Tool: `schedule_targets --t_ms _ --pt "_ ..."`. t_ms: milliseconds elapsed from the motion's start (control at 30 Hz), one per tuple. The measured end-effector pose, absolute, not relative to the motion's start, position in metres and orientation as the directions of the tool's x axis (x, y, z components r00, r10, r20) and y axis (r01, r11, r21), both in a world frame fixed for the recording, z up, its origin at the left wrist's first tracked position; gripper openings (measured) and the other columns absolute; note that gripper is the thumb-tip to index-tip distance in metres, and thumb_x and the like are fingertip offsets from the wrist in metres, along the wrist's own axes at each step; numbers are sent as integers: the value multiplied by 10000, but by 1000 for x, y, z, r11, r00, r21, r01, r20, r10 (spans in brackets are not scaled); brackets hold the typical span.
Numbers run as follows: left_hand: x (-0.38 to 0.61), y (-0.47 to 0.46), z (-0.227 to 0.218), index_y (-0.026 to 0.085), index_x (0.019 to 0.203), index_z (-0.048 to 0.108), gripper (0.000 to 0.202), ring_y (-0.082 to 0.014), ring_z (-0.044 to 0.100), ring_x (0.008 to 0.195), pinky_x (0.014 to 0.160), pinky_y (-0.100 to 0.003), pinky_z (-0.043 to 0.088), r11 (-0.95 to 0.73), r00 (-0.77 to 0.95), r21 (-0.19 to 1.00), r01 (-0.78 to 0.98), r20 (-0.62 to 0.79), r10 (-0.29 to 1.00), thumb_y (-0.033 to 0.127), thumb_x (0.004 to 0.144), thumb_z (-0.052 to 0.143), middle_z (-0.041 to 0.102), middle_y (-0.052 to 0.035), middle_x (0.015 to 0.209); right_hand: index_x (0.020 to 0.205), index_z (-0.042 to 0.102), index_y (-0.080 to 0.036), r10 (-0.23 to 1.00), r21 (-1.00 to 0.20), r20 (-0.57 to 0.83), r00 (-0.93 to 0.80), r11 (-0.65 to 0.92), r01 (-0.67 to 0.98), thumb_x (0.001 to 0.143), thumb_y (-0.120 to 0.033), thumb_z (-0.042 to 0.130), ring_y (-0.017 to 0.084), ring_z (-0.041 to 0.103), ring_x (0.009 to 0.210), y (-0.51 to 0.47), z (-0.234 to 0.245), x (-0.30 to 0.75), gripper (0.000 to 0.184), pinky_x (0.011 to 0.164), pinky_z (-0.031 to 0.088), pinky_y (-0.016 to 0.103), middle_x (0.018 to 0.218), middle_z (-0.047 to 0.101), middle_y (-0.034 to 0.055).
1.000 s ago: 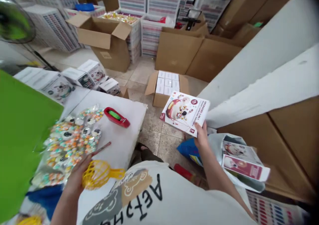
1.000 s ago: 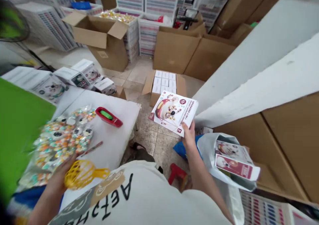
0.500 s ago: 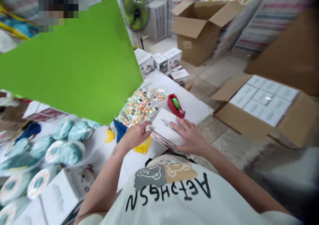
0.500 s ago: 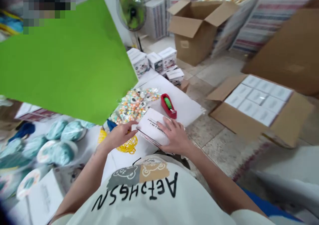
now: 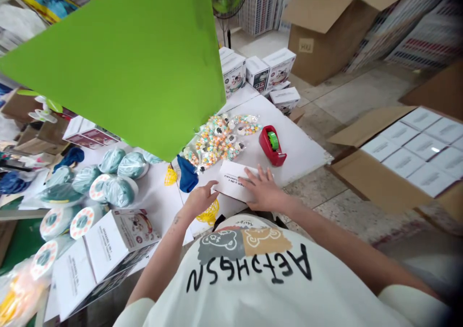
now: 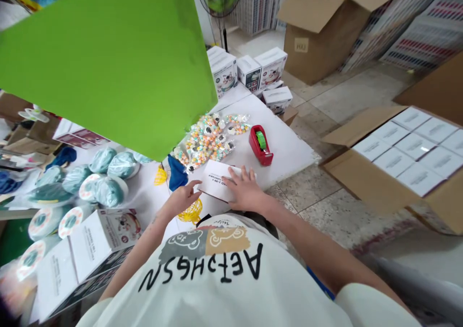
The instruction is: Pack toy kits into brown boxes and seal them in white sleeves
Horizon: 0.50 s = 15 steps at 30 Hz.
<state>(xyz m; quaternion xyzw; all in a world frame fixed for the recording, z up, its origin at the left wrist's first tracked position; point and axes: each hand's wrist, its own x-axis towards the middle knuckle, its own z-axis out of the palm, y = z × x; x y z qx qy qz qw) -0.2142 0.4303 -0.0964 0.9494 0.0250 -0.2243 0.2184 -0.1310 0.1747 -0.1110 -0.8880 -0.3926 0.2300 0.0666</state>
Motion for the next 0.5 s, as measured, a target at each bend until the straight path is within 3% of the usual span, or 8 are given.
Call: schedule_targets --t_ms 167,267,367,500 --pt "-228 419 -89 261 1387 527 432 -258 693 935 776 -310 464 -953 840 294 -68 -499 -214 365 984 412 734 -115 1065 1565 225 -217 706 -300 -449 547 -696 652 635 -423 751 576 -62 1421 185 -101 -126 1088 1086 70 762 1634 -16 186" --pt "-234 415 -93 260 1426 489 453 -270 698 957 776 -320 481 -964 843 242 -111 -491 -220 350 994 384 731 -114 1095 1572 196 -175 713 -276 -452 536 -683 676 610 -399 757 576 -37 1423 191 -102 -127 1136 1087 85 759 1625 -4 220" --pt "-236 413 -99 247 1408 503 442 -278 705 938 756 -329 487 -967 856 229 -114 -471 -213 342 1000 360 736 -109 1071 1557 264 -198 736 -199 -396 550 -653 730 691 -364 712 569 22 1428 194 -107 -139 989 1090 125 749 1622 73 216" --pt "-235 412 -105 235 1393 508 433 -277 706 931 727 -322 486 -964 866 245 -106 -453 -210 345 997 369 738 -108 1062 1526 321 -356 812 -88 -323 487 -538 838 845 -244 577 548 213 1406 194 -114 -158 737 1050 266 733 1614 191 154"
